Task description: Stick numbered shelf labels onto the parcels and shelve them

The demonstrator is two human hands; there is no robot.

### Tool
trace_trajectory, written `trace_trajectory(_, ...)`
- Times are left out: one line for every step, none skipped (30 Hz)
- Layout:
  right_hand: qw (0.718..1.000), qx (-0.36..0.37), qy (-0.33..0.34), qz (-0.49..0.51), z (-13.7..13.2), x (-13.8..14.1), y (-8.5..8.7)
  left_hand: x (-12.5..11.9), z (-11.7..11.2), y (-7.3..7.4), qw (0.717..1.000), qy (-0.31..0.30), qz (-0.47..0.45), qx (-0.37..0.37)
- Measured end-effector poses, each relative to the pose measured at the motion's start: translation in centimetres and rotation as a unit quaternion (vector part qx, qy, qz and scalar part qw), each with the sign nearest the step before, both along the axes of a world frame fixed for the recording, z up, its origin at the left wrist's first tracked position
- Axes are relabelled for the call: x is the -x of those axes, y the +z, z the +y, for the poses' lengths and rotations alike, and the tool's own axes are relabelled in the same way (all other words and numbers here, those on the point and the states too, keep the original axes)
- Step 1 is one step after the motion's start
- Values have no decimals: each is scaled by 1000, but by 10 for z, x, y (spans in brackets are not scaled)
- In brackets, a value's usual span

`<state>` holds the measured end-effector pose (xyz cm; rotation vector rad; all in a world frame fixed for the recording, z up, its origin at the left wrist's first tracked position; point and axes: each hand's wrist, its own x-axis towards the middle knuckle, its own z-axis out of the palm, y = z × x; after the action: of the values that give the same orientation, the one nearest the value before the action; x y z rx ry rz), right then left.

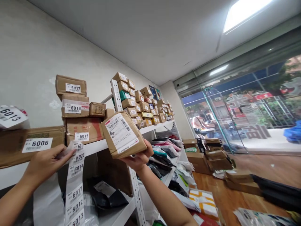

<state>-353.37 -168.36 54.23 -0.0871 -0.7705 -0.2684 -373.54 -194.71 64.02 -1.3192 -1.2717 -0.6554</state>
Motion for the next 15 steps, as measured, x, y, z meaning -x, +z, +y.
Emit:
trace_trajectory(1000, -21, -2, 12, 4, 1, -7, -1, 0, 0, 1000, -3, 6, -5)
trace_trajectory(999, -42, -1, 25, 7, 1, -11, -3, -1, 0, 1000, -10, 9, -11)
trace_trajectory(997, -61, 3, 38, 8, 1, -14, -5, -1, 0, 1000, -20, 11, -15)
trace_trajectory(996, -76, 8, 51, 8, 0, -15, -6, -1, 0, 1000, -26, 9, -14)
trace_trajectory(994, -84, 11, 62, 7, -1, -15, -8, -1, 0, 999, -33, 7, -14)
trace_trajectory(994, -84, 9, 71, 5, -1, -14, -9, -1, 0, 999, -41, 4, -14)
trace_trajectory(995, -70, 2, 77, 4, -2, -13, -11, -1, -1, 999, -50, 1, -14)
trace_trajectory(996, -44, -10, 81, 3, -2, -12, -13, -1, -1, 998, -59, -1, -14)
trace_trajectory(996, -12, -24, 82, 3, -1, -11, -14, -1, -1, 997, -69, -2, -16)
trace_trajectory(996, 18, -37, 81, 3, 0, -10, -16, -1, -1, 997, -78, 1, -20)
trace_trajectory(995, 36, -44, 85, 4, 1, -10, -18, -1, -2, 996, -85, 8, -24)
trace_trajectory(994, 41, -45, 92, 5, 2, -10, -19, -1, -2, 996, -89, 14, -25)
trace_trajectory(994, 38, -40, 99, 6, 4, -10, -19, 0, -2, 995, -90, 22, -26)
trace_trajectory(994, 31, -30, 99, 8, 5, -11, -19, 0, -2, 995, -90, 28, -25)
trace_trajectory(996, 36, -15, 80, 9, 6, -11, -18, 0, -3, 995, -88, 31, -24)
